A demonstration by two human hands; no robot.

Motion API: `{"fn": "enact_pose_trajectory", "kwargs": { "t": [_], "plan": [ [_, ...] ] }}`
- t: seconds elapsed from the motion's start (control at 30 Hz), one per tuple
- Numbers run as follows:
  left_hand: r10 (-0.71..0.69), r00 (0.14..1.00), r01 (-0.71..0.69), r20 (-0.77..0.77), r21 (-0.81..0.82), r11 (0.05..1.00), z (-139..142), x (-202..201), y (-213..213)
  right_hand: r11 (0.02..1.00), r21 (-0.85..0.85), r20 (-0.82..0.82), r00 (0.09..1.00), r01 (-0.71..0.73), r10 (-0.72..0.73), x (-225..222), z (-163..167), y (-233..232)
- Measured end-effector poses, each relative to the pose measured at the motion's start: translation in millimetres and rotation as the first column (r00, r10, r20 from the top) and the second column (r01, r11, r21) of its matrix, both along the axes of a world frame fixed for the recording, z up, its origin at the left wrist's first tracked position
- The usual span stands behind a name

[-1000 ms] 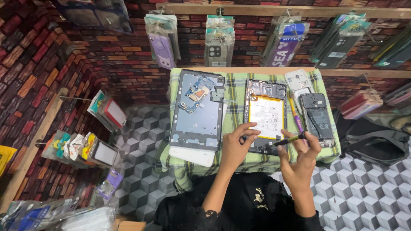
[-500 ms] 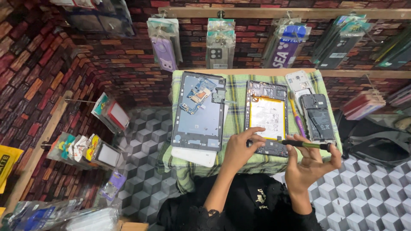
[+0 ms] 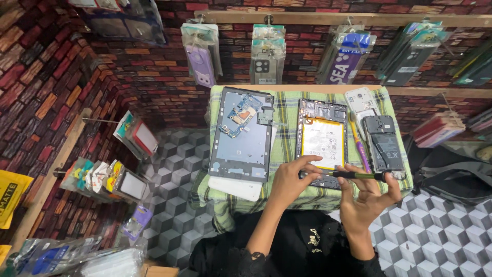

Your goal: The person uses a screwdriver to remove screws from a disassembled tablet and detaches internal components. They place the removed parts onto the adjacent tablet frame and continue unscrewing and adjusting the battery area.

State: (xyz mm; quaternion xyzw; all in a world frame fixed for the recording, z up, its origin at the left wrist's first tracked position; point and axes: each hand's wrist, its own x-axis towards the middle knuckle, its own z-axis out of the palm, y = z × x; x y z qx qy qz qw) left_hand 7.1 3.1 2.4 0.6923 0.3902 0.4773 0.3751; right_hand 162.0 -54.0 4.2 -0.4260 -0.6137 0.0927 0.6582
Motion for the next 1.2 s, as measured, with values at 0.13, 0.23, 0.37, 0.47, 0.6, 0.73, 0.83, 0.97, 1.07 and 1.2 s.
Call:
{"fn": "enact_pose_trajectory", "kwargs": {
  "t": [0.13,0.23,0.37,0.47,0.6,0.73,0.83,0.97,1.07,1.2],
  "plan": [
    [0.0,1.0,0.0,0.011,0.024,1.0,-0.9,-0.7,0.8,1.0,-0.008,0.008,1.0,-0.007,0.007,0.6,3.2,-1.0],
    [-0.007,1.0,0.006,0.021,0.017,1.0,-2.1,-0.9,1.4,1.0,-0.001,0.022,1.0,0.006,-0.006,0.9,5.2,-1.5],
    [-0.003,1.0,0.002,0.024,0.021,1.0,-3.3,-0.4,2.3,1.0,0.003,0.021,1.0,0.017,-0.017,1.6,5.4,-1.4],
    [-0.001,1.0,0.001,0.017,0.016,1.0,-3.7,-0.1,2.1,1.0,0.01,0.022,1.0,0.003,-0.003,2.4,4.2,-1.5],
    [0.002,1.0,-0.002,0.012,0.009,1.0,-3.7,0.0,2.0,0.999,0.024,0.013,0.999,0.037,-0.037,2.6,2.7,-2.3],
    [0.0,1.0,0.0,0.0,0.027,1.0,-4.3,-0.2,2.4,1.0,0.021,0.027,1.0,-0.006,0.006,1.4,3.1,-1.8],
    [0.0,1.0,0.0,-0.004,0.048,0.999,-4.9,0.1,2.9,1.0,0.012,0.027,1.0,0.005,-0.005,0.7,4.1,-2.4],
    [-0.015,1.0,0.016,-0.026,0.018,1.0,-4.9,-0.3,3.1,1.0,0.01,0.035,0.999,-0.003,0.003,1.1,4.6,-2.7],
    [-0.011,0.999,0.013,-0.04,0.04,0.999,-4.2,-0.3,2.5,1.0,0.009,0.043,0.999,-0.018,0.018,2.1,3.9,-2.4],
    [-0.01,0.999,0.012,-0.037,0.055,0.998,-3.2,-0.4,1.9,1.0,0.012,0.047,0.999,-0.023,0.023,3.8,2.1,-2.1]
  ]
}}
